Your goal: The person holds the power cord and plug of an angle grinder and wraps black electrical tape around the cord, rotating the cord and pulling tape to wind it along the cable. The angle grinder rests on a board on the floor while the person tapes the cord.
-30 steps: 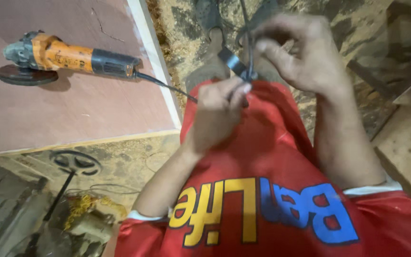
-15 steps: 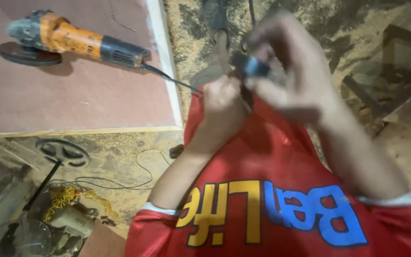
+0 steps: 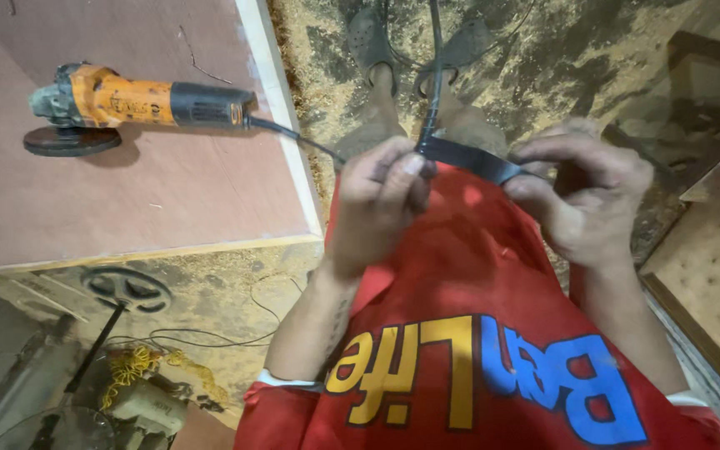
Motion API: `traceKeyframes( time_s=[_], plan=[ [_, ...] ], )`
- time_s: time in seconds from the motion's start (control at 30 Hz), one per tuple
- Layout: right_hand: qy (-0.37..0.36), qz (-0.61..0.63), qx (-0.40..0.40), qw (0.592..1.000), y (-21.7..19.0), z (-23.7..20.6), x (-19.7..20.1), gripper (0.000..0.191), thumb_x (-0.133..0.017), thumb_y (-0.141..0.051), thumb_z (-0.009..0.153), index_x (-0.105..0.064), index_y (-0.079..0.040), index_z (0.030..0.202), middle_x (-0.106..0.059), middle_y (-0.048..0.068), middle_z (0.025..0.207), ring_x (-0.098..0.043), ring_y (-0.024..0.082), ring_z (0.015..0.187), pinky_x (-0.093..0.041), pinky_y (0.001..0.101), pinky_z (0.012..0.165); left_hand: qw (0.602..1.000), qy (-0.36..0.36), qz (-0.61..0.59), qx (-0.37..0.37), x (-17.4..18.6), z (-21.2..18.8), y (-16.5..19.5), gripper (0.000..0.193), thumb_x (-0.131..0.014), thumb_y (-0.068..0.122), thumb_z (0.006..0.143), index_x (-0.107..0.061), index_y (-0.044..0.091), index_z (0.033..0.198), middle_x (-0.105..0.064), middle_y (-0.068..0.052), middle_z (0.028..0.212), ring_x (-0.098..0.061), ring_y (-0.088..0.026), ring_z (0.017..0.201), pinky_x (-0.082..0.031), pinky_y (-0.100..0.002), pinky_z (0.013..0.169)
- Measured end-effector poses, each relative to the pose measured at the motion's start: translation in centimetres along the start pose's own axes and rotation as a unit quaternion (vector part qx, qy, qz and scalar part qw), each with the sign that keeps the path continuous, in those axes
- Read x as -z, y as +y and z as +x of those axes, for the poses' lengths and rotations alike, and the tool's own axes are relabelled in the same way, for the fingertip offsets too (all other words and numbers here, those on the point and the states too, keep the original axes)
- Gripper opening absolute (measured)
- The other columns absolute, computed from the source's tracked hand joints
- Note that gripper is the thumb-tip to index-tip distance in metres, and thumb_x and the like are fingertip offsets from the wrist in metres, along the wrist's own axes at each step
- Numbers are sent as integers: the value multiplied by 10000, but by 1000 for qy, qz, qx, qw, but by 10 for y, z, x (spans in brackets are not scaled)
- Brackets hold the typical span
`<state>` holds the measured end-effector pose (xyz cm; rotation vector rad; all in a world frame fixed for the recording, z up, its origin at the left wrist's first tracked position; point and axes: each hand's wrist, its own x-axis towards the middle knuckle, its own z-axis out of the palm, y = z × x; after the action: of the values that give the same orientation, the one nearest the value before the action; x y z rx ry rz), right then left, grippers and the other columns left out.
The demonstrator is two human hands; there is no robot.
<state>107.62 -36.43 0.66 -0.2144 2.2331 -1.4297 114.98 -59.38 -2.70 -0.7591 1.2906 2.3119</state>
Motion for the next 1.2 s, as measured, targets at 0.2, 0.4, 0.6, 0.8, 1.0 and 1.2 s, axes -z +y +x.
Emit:
traceKeyframes(
  time_s=[0.2, 0.4, 0.6, 0.8, 1.0, 1.2],
  plan=[
    [-92, 77, 61, 991, 40, 25, -19, 282, -809, -280, 926, -753, -55, 1087, -743, 63, 1079, -633, 189, 1099, -455, 383, 1121, 994, -30, -88, 58, 8, -4, 7, 291, -563, 293, 1065, -636, 43, 936, -536, 14, 664, -471, -64, 562, -358, -231, 506],
    [-153, 93, 191, 965, 51, 79, -48, 192, -826, -227, 964, -774, -98, 1095, -757, 26, 1089, -534, 186, 1170, -424, 358, 1078, 973, -165, -67, 146, 18, 0, 4, 337, -577, 310, 1062, -649, 41, 872, -545, 14, 658, -480, -74, 560, -357, -242, 505],
    [-146, 135, 227, 953, 47, 84, -53, 166, -850, -158, 903, -783, -93, 1040, -756, 51, 1102, -543, 173, 1124, -406, 345, 1075, 938, -236, -159, 198, 31, 6, 23, 302, -585, 238, 1055, -731, 24, 1213, -535, 26, 690, -494, -78, 576, -365, -233, 541],
    [81, 105, -7, 991, 14, 79, -52, 259, -806, -267, 957, -707, -140, 1161, -716, -9, 1133, -684, 182, 1068, -564, 382, 980, 971, -198, 127, 41, 22, 8, 34, 203, -551, 162, 1065, -712, 77, 1155, -710, 4, 836, -624, -72, 691, -540, -269, 640],
    [-149, -279, 182, 931, -44, 110, -31, 460, -738, -354, 1018, -654, -22, 1324, -710, 152, 1086, -599, 372, 1141, -431, 513, 1019, 937, -129, 283, -159, 3, 9, 28, 86, -579, 69, 1024, -592, 2, 971, -615, -159, 858, -641, -318, 791, -512, -417, 752],
    [-352, -364, 91, 858, -31, 125, -40, 561, -719, -405, 925, -638, -52, 1354, -739, 130, 812, -673, 344, 909, -416, 563, 956, 912, -61, 328, -239, -6, 3, 7, 127, -559, 124, 1030, -621, 18, 1000, -662, -165, 947, -664, -385, 912, -526, -484, 835]
  ],
)
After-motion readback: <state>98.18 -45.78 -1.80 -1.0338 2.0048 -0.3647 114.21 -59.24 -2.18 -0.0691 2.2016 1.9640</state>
